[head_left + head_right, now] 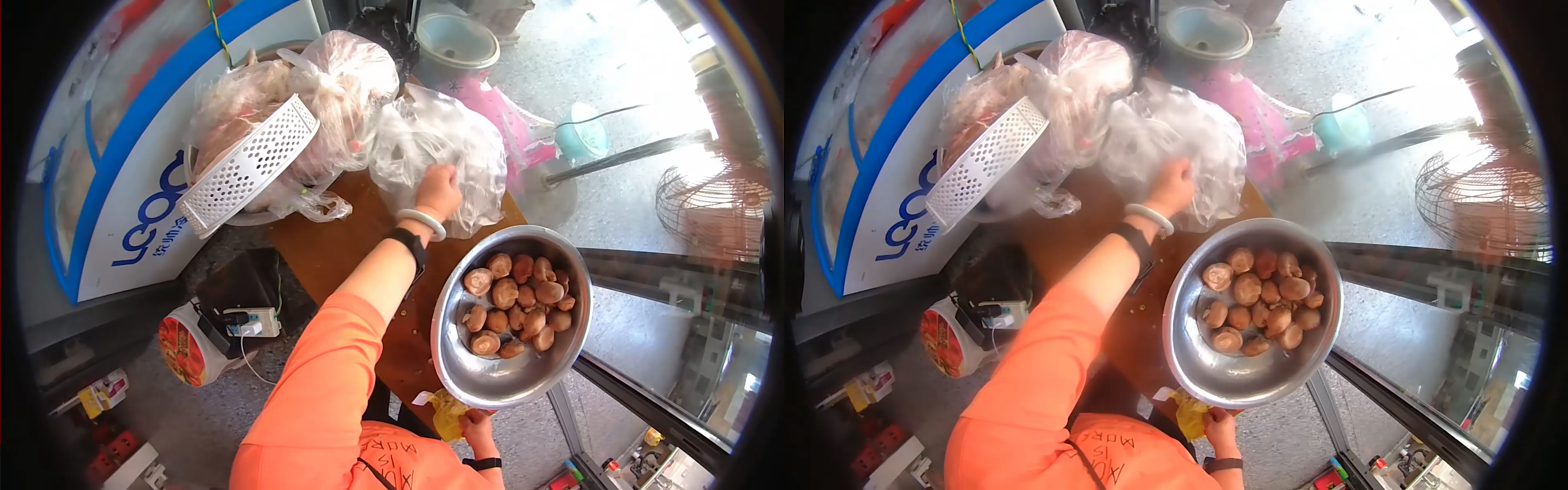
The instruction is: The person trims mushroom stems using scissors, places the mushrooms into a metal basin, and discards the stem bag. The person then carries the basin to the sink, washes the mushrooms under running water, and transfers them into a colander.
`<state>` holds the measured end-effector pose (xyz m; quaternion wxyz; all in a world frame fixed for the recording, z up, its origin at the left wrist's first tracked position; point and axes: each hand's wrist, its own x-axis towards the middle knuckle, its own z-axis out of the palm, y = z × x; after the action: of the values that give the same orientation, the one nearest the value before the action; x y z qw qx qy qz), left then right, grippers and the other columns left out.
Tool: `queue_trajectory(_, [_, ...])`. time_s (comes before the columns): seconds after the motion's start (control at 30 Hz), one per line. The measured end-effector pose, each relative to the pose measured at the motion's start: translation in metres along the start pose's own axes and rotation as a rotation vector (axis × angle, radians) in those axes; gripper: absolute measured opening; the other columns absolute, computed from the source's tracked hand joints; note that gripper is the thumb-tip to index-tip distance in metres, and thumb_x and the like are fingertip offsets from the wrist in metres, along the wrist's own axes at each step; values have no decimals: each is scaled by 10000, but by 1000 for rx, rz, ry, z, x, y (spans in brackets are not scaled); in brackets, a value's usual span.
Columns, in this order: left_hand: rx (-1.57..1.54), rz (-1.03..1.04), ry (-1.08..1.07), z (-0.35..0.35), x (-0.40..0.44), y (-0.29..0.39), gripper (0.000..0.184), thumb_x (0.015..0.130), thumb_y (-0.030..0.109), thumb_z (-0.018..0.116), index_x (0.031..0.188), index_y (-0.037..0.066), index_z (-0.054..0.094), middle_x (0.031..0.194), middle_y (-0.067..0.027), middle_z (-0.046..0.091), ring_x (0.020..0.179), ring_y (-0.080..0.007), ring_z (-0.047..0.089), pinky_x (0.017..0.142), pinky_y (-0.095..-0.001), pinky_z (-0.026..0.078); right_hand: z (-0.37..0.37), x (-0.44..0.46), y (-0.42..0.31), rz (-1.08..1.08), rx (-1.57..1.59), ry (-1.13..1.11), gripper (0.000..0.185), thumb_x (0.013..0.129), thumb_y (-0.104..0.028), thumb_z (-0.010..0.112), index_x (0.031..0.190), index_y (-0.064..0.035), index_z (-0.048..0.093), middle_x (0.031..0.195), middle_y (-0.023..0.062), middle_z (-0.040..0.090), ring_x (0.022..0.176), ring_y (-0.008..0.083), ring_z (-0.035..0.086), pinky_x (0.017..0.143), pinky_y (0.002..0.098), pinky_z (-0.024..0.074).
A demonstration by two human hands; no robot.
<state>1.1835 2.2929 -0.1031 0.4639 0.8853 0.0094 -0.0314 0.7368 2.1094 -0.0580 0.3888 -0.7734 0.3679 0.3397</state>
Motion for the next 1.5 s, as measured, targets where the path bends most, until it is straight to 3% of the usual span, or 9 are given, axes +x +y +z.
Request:
queue_trajectory(0.13, [-1343,-180,-245,-70,-23,11,129,696,29,481,789,91,546,807,-109,589,719,-259,552,680,-389,454,3,14,18,-145,-42,13,126,720,-99,554,720,18,597,602,67,566,485,142,528,445,290,418])
queue_trajectory(0.23, [-1769,-211,-314,-97,-45,-7,124,743,73,491,852,92,545,818,-83,588,736,-225,559,676,-364,458,1,22,22,-202,-75,-31,133,719,-87,541,773,14,607,612,63,569,486,138,526,447,288,418])
queue_trajectory(0.47, [-1818,-521,-113,-71,-57,-11,182,815,149,508,968,64,557,908,-55,578,806,-186,550,722,-335,456,1,31,21,-136,-30,-58,244,707,-97,548,926,-16,616,896,180,622,914,269,590,782,341,441])
queue_trajectory(0.6, [-1641,-311,-281,-76,-61,24,201,826,123,477,977,23,562,999,-79,585,950,-211,532,870,-349,412,4,39,41,-229,-142,-71,177,715,-67,525,846,24,600,649,56,573,496,123,514,427,268,401])
queue_trajectory(0.8, [-1769,-447,105,-77,-68,-9,157,840,150,470,884,35,568,843,-93,604,825,-198,574,761,-356,466,4,32,29,-227,-91,-55,176,714,-81,534,848,6,608,709,82,584,620,172,533,546,289,408])
queue_trajectory(0.93, [-1281,-365,344,-94,-97,-58,161,836,128,453,834,15,567,869,-107,600,827,-218,572,761,-345,464,2,27,26,-75,-79,-101,279,711,-98,534,968,-17,607,911,130,635,890,252,586,791,318,430])
queue_trajectory(1.07, [277,342,246,-63,-105,-91,444,803,232,523,1157,-27,449,1174,-206,468,1129,-357,417,955,-447,327,6,21,16,-71,144,-76,265,719,-57,518,961,7,605,874,97,636,839,186,575,758,289,433])
queue_trajectory(1.33, [239,622,-407,-38,-154,-73,618,777,376,553,1255,23,385,1350,-143,317,1290,-278,237,1040,-481,187,3,20,8,17,154,-139,283,719,5,491,979,17,602,900,72,614,830,129,554,719,242,437])
queue_trajectory(1.5, [491,368,29,-80,-110,-69,535,796,336,531,1202,6,423,1342,-170,316,1270,-329,254,992,-513,235,4,16,-4,-1,282,-133,297,712,20,491,992,24,590,905,71,603,813,135,550,703,245,438])
